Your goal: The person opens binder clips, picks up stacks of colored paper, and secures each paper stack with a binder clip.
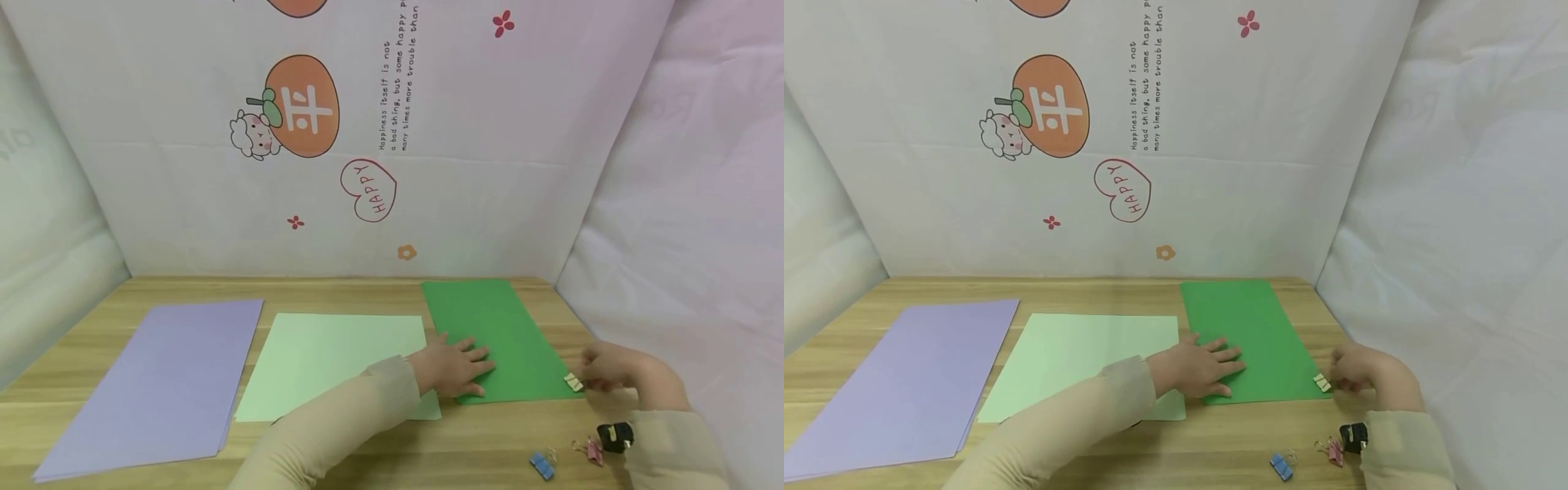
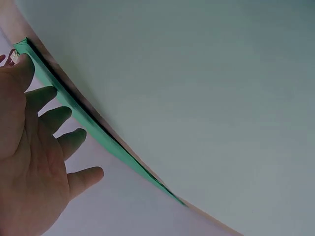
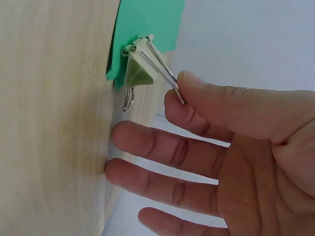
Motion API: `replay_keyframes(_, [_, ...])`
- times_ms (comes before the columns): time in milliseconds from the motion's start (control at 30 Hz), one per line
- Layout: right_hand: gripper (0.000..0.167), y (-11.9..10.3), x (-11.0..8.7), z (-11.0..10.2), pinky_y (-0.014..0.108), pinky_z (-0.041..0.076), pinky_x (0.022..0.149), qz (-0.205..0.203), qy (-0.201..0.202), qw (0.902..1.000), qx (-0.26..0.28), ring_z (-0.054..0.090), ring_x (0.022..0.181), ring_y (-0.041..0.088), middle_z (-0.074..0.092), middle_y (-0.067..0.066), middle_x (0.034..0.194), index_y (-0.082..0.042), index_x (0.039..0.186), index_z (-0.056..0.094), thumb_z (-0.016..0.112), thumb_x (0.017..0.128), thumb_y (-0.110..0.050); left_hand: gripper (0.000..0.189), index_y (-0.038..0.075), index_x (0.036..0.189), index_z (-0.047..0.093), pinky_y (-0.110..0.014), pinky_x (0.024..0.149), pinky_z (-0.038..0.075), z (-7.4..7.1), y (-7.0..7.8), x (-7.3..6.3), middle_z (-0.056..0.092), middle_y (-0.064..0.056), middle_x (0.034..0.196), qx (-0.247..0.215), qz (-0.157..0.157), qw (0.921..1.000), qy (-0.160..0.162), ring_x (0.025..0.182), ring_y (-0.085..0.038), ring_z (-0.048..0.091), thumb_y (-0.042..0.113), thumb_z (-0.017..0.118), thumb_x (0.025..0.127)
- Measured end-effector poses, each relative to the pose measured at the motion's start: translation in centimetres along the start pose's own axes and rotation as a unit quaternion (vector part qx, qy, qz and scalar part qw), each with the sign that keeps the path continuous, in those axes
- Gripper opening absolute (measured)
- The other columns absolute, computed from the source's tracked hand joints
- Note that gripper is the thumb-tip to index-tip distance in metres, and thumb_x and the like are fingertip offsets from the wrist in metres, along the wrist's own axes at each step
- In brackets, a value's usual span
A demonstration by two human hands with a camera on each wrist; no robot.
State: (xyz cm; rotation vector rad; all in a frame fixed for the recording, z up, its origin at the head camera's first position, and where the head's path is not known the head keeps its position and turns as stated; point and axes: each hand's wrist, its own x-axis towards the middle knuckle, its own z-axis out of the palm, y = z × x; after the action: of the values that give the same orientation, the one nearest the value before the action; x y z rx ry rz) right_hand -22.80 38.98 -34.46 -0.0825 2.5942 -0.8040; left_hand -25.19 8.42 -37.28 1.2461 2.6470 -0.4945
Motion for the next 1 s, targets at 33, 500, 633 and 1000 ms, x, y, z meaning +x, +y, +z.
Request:
replay_keyframes(33, [0.013,0.0,0.0,0.0,0.024,0.041,0.058,-0.007,0.001,1.0,-0.003,0.047,0.065,0.014,0.052,0.001,0.07,-0.002,0.079,0.053,0.055,0.093,-0.001,0.063,0.045,0.157,0.011,-0.046,0.124,0.022,0.0,0.0,0.1,0.007,0.02,0.166,0.001,0.0,1.0,-0.001,0.155,-0.01,0.01,0.065,0.027,0.099])
replay_keyframes(500, [0.019,0.2,0.2,-1.0,0.026,0.037,0.057,-0.063,0.044,0.9936,-0.083,0.044,0.062,0.013,0.048,-0.001,0.067,-0.004,0.072,0.053,0.062,0.088,-0.004,0.063,0.045,0.157,0.008,-0.044,0.123,0.026,0.2,0.5,0.0,0.006,0.021,0.166,0.018,-0.011,0.9997,-0.008,0.154,-0.01,0.018,0.064,0.025,0.1])
replay_keyframes(633, [0.009,0.2,0.2,-1.1,0.028,0.045,0.06,-0.073,0.046,0.9939,-0.069,0.051,0.069,0.016,0.055,0.005,0.075,0.004,0.081,0.057,0.062,0.087,-0.001,0.063,0.045,0.157,0.007,-0.043,0.122,0.027,0.2,0.6,-0.2,0.006,0.022,0.165,0.025,-0.017,0.9995,-0.009,0.153,-0.01,0.019,0.064,0.025,0.1])
replay_keyframes(1000, [0.034,0.3,0.3,-1.8,0.054,0.056,0.082,-0.097,0.097,0.9843,-0.111,0.065,0.094,0.047,0.065,0.037,0.102,0.027,0.109,0.058,0.067,0.085,0.005,0.062,0.046,0.157,0.008,-0.044,0.122,0.028,0.1,0.6,-0.3,0.008,0.021,0.166,0.016,-0.018,0.9997,-0.004,0.153,-0.012,0.02,0.064,0.026,0.1])
